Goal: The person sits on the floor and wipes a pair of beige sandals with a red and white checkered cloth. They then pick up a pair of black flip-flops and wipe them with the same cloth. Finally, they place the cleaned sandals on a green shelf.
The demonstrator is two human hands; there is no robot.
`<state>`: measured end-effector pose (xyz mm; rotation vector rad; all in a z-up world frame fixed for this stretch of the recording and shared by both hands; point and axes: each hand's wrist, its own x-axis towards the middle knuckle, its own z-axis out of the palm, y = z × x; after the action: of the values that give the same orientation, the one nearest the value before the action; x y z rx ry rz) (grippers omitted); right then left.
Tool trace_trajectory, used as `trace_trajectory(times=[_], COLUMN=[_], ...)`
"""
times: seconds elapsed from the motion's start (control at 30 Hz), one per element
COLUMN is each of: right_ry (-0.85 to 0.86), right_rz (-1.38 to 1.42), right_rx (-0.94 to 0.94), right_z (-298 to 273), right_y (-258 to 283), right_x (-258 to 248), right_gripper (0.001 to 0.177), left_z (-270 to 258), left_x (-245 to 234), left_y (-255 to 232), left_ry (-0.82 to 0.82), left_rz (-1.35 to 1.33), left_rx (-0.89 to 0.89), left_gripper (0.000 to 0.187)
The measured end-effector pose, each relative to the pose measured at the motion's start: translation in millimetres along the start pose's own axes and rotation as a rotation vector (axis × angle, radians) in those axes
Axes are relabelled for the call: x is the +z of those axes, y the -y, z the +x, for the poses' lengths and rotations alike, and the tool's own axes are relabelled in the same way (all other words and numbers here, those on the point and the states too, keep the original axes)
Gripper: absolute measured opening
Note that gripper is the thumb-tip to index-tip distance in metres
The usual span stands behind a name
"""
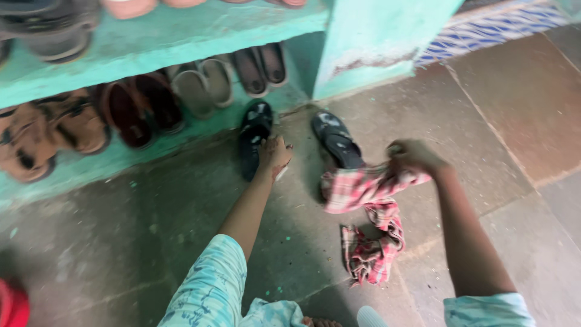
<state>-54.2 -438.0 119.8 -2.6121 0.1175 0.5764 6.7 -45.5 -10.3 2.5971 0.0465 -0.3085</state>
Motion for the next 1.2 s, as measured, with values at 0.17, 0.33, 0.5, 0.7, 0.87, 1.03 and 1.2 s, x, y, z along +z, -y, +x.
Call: trace_trajectory(times=[0.17,0.33,0.5,0.7,0.87,1.03,1.2], right_ry=[-0.445,-0.415,-0.289,-0.152,-0.256,-0.197,-0.647], right_rz=[0.043,0.140,0.206,0.017,0.141,0.856,0.106], right_rx=[-0.064,-0.041,0.000,0.246,-0.072,-0.465,-0.778], right_z=[-54,-82,-96,-104,-74,-40,-36], right_y=[-34,-56,-45,8,42,104,179], right_x=[-43,-37,-31,-34,-29,22,86], right_gripper=[0.035,0.036,0.037,0.040,0.037,0.054,0.067], left_z=[54,114,132,124,83,64,18], left_x=[96,195,215,215,149,67,4], left_y=[-14,-42,-44,-59,-74,-87,-91], left_ry=[0.166,0.200,0.282,0.347,0.439,0.454,0.494], left_rz=[-0.452,-1.569,-1.483,-1.484,-1.472,-1.422,-1.551], left_rx=[-0.040,0.097,-0.170,-0.089,0.027,-0.021,0.104], left_gripper=[0.045,0.056,0.037,0.038,0.053,0.062,0.067])
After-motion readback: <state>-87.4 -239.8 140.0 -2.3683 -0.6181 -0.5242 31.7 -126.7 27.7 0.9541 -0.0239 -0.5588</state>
